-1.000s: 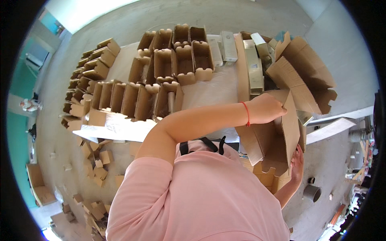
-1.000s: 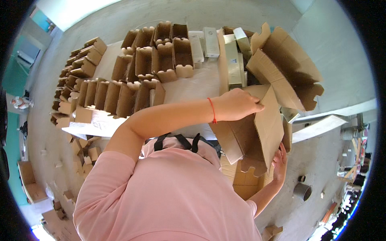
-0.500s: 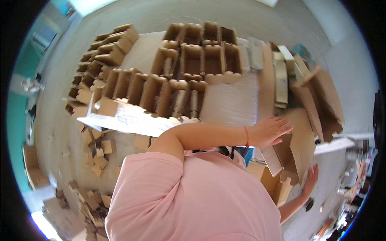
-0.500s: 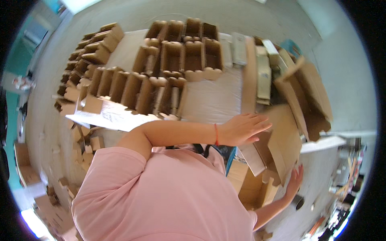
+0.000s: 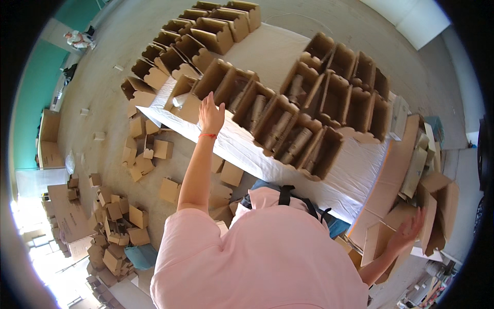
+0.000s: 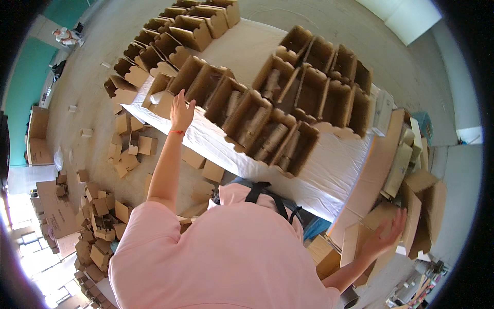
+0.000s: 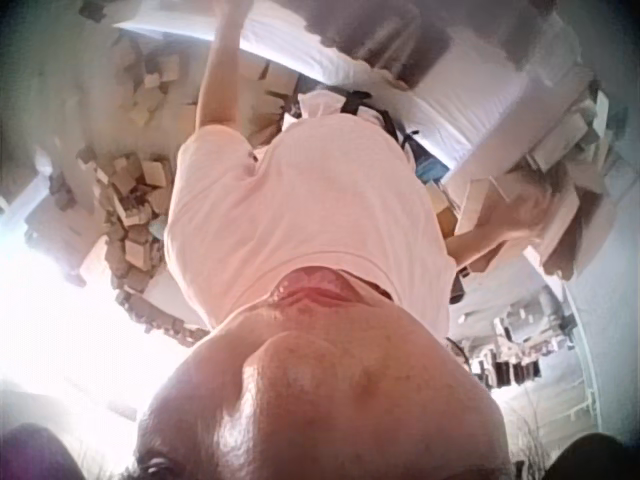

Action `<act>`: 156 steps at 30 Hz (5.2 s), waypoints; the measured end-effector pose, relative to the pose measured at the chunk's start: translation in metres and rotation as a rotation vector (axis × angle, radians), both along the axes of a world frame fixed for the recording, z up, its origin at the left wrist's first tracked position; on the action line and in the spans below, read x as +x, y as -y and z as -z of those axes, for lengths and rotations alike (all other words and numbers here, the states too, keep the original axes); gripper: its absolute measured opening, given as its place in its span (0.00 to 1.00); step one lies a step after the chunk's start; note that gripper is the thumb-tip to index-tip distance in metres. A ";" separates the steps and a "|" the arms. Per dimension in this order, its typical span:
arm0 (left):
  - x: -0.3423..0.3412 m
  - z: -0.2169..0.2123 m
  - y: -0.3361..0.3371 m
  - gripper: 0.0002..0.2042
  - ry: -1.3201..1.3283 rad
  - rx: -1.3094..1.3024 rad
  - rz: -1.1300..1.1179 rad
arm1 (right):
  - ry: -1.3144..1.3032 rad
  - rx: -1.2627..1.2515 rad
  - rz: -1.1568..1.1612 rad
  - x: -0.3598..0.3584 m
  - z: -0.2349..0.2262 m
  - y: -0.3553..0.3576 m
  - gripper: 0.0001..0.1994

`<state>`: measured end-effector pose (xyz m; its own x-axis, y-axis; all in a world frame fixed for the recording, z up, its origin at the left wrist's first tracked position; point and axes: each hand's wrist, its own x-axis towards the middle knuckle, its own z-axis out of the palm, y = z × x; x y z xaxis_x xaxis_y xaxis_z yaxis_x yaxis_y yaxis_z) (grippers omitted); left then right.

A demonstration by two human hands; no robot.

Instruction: The person places bottles into plastic bags, seals the bags, and then packs the bagged bottles and other boxed items into cardboard shipping boxes.

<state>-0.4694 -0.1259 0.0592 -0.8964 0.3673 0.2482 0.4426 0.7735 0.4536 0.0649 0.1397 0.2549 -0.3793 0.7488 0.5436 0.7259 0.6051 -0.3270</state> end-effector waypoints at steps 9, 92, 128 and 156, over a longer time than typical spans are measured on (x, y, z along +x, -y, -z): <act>-0.061 0.029 -0.004 0.11 0.050 -0.324 0.116 | 0.236 -0.564 -0.334 -0.142 0.031 0.032 0.17; 0.077 -0.200 -0.390 0.10 0.094 0.165 1.030 | -0.112 -0.140 -0.162 -0.277 -0.014 -0.235 0.12; 0.306 -0.040 -0.241 0.14 0.916 -0.247 1.282 | 0.518 -1.023 0.133 -0.032 0.130 -0.078 0.14; 0.048 0.017 -0.149 0.18 0.361 -0.182 0.229 | -0.112 -1.096 -0.455 -0.337 0.192 -0.054 0.25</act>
